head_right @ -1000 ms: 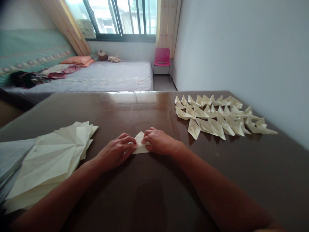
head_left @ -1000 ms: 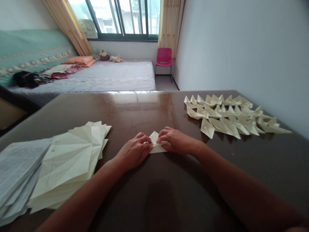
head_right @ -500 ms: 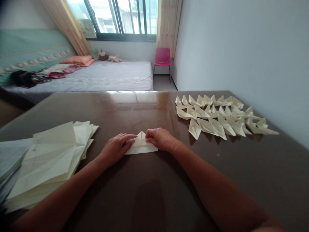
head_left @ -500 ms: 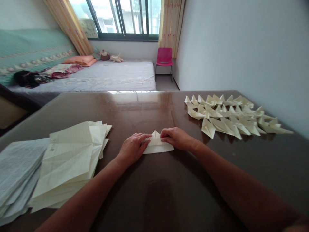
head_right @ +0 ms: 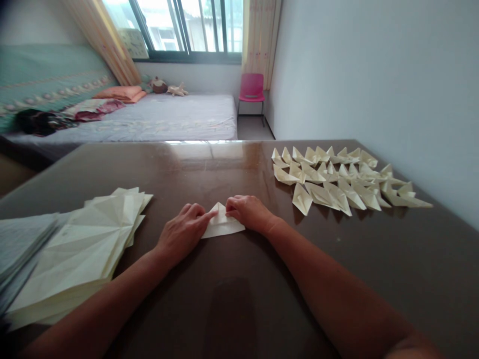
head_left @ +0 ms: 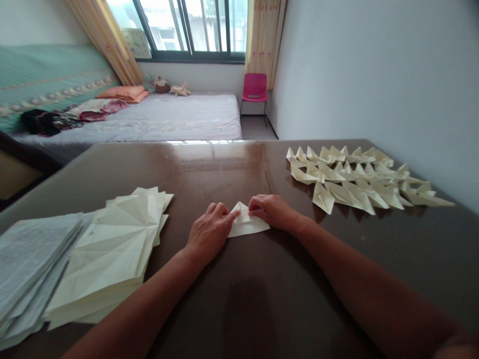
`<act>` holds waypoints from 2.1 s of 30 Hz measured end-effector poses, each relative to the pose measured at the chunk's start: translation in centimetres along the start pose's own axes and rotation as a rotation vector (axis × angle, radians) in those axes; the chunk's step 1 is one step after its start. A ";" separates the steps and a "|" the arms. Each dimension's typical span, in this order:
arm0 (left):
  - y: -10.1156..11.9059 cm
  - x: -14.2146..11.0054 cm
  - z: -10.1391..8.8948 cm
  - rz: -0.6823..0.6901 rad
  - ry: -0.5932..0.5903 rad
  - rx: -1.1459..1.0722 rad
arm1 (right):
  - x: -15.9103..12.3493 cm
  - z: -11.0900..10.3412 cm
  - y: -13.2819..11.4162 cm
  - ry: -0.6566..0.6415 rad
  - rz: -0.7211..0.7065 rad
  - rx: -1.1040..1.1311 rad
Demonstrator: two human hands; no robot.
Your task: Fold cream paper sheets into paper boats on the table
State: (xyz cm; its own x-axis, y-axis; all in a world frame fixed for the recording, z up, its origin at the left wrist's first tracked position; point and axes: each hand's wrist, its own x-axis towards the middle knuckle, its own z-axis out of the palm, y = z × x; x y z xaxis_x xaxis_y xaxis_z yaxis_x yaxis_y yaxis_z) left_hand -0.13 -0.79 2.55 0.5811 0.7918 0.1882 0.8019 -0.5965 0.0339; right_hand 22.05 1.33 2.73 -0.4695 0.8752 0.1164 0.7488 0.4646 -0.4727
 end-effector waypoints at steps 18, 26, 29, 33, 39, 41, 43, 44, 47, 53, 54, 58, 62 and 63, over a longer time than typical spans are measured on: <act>1.1 0.0 -0.5 0.244 -0.116 0.059 | 0.0 -1.1 1.5 -0.032 0.094 0.266; 1.7 0.0 -0.6 0.221 -0.115 0.100 | 0.0 -0.2 1.5 0.114 0.141 0.197; 1.8 -0.1 -0.6 0.212 -0.103 0.116 | 0.1 -1.1 2.1 0.183 0.188 0.263; 1.8 -0.1 -0.5 0.213 -0.099 0.121 | 0.0 -2.5 2.4 0.077 0.241 0.249; 1.8 -0.2 -0.3 0.203 -0.096 0.099 | -0.2 -2.2 1.5 -0.112 0.249 0.164; 1.8 -0.3 -0.4 0.199 -0.097 0.102 | -0.2 -1.8 1.3 -0.093 0.255 0.153; 1.9 -0.3 -0.5 0.199 -0.105 0.112 | -0.1 -1.7 1.2 -0.086 0.262 0.111; 1.9 -0.3 -0.6 0.198 -0.109 0.119 | -0.1 -1.7 1.0 -0.085 0.262 0.079; 2.0 -0.2 -0.8 0.198 -0.123 0.136 | -0.3 -1.9 0.0 0.018 0.242 -0.075; 2.2 -0.1 -0.9 0.196 -0.123 0.141 | -0.9 -1.2 -3.1 -0.070 -0.025 -0.202; 2.2 -0.2 -0.8 0.197 -0.122 0.143 | -1.0 -0.9 -3.3 -0.112 -0.037 -0.232; 2.2 -0.4 -0.9 0.203 -0.127 0.159 | -1.0 -0.4 -3.3 -0.175 0.043 -0.348; 2.3 -0.6 -1.2 0.177 -0.156 0.192 | -1.1 -1.0 -2.9 -0.211 0.149 -0.435; 2.4 -0.6 -1.4 0.168 -0.172 0.198 | -1.1 -1.1 -2.8 -0.220 0.156 -0.439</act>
State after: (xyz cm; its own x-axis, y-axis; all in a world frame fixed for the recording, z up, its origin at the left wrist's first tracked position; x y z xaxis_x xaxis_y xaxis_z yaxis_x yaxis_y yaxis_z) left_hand 1.24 -2.93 3.86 0.7090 0.7052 0.0056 0.6946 -0.6969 -0.1788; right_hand 20.96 -0.77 4.89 -0.3886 0.9114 -0.1351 0.9214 0.3849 -0.0535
